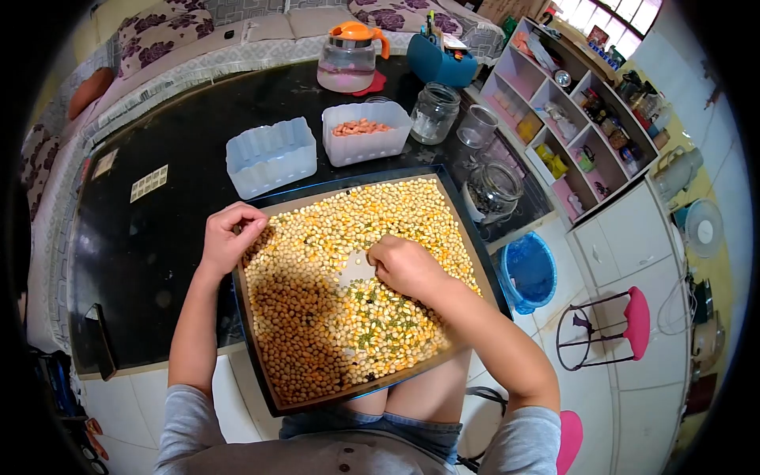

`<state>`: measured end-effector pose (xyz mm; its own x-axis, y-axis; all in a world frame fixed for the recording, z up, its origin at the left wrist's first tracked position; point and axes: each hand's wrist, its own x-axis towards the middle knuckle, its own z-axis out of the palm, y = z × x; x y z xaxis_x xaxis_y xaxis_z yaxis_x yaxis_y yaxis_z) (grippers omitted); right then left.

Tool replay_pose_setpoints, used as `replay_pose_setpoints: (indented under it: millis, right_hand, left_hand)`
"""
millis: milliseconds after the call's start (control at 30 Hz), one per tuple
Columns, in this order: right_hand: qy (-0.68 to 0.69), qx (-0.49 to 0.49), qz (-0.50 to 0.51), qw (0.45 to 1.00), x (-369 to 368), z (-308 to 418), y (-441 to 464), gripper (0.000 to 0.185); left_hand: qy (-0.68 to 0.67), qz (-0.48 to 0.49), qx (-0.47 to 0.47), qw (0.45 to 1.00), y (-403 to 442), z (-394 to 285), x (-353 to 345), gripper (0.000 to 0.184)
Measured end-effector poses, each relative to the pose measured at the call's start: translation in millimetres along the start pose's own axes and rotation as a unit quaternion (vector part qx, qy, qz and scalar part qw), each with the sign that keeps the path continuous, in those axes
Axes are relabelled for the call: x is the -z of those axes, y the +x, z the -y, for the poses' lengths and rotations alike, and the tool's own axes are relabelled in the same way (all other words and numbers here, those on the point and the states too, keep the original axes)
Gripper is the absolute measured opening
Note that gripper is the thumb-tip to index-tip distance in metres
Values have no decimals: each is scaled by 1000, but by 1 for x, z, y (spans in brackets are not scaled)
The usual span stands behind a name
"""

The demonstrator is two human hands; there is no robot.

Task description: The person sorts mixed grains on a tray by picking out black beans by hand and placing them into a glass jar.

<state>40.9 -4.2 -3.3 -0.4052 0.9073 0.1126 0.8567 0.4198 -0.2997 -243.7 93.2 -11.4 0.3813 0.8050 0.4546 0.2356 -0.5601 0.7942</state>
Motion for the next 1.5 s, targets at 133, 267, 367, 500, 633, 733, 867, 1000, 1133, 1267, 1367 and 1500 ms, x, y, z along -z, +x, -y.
replay_pose_setpoints:
  millis: [133,267,367,500,633,733,867,1000,1133,1267,1367,1500]
  right_hand:
    - [105,-16,-11,994,5,14,-17,9]
    - [145,-18,44,988,-1,22,-23,8]
    - [122,-7,56,991,-8,20,-23,8]
    - [124,18,45,991,-6,26,-23,7]
    - [82,21,81,993,-2,28,-23,11]
    - [66,10,97,993,-3,25,-24,13]
    - [109,1,49,993,7,24,-27,12]
    - [101,-31,-45,993,36,12,-28,13]
    - [70,-128,-186,972,83,-13,-28,12]
    - [43,-230,-305,923,118,-52,-29,10]
    - [-16,-251,-304,919,127,-82,-31,12]
    - [-17,-264,-286,921,121,-99,-30,14]
  left_hand:
    - [-5,-14,-14,1000,0,2,-2,7]
    - [-1,-14,-12,1000,0,1,-2,8]
    - [1,1,10,1000,0,-1,0,8]
    - [2,-5,-6,1000,0,2,-1,8]
    - [-9,-13,-12,1000,0,3,-2,8]
    - [-7,-13,-9,1000,-1,2,-2,8]
    - [1,-11,-11,1000,0,2,-1,7]
    - [-2,-13,-6,1000,0,2,-2,7]
    - [1,-7,11,1000,0,-2,-1,9]
    - [-8,-3,14,1000,0,-2,-1,9]
    - [-2,-2,13,1000,-1,-1,-1,9]
    - [-13,-9,6,1000,-1,1,-3,8]
